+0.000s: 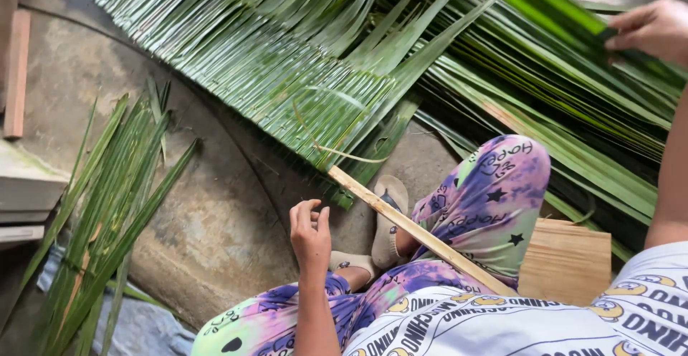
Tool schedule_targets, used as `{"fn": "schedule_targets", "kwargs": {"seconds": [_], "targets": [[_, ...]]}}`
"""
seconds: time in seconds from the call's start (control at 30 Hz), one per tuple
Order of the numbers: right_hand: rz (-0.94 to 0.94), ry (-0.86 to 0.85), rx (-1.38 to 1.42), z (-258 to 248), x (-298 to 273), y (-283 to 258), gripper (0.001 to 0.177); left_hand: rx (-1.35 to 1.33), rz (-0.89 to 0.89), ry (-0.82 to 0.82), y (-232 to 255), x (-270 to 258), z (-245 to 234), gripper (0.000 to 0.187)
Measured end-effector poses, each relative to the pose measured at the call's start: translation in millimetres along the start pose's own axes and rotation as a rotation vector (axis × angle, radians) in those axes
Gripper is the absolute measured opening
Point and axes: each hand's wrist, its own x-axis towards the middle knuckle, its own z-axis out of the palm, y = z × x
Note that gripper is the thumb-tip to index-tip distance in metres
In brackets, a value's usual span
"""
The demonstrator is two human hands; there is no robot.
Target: Weaving palm leaves onto a wooden stick to create a thatched roofing panel
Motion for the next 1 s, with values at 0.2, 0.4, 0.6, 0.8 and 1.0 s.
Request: {"fn": "schedule_targets", "kwargs": {"seconds": [0.2,0.4,0.6,0.8,1.0], "targets": [[-0.426,0.172,0.236,-44,55,54,0.023,-0.04,0.101,0.097,20,-12,-18,0.021],[-0.593,0.035,0.783,15,31,-82,0.016,0.01,0.208,0.413,21,-20,-38,0.017],[-0.662,-0.135,1.351,107,-227,-326,0.029,0.213,0.557,0.764,54,-24,-83,0.02],[-0.659,-0.242,1.82,230,-289,-358,0.045,0.378,0.84,0.789,103,-16,-79,0.042],[-0.122,-0.284,1.851,302,-302,-346,0.028,0.033,0.61,0.268,79,-6,-32,0.041]]}}
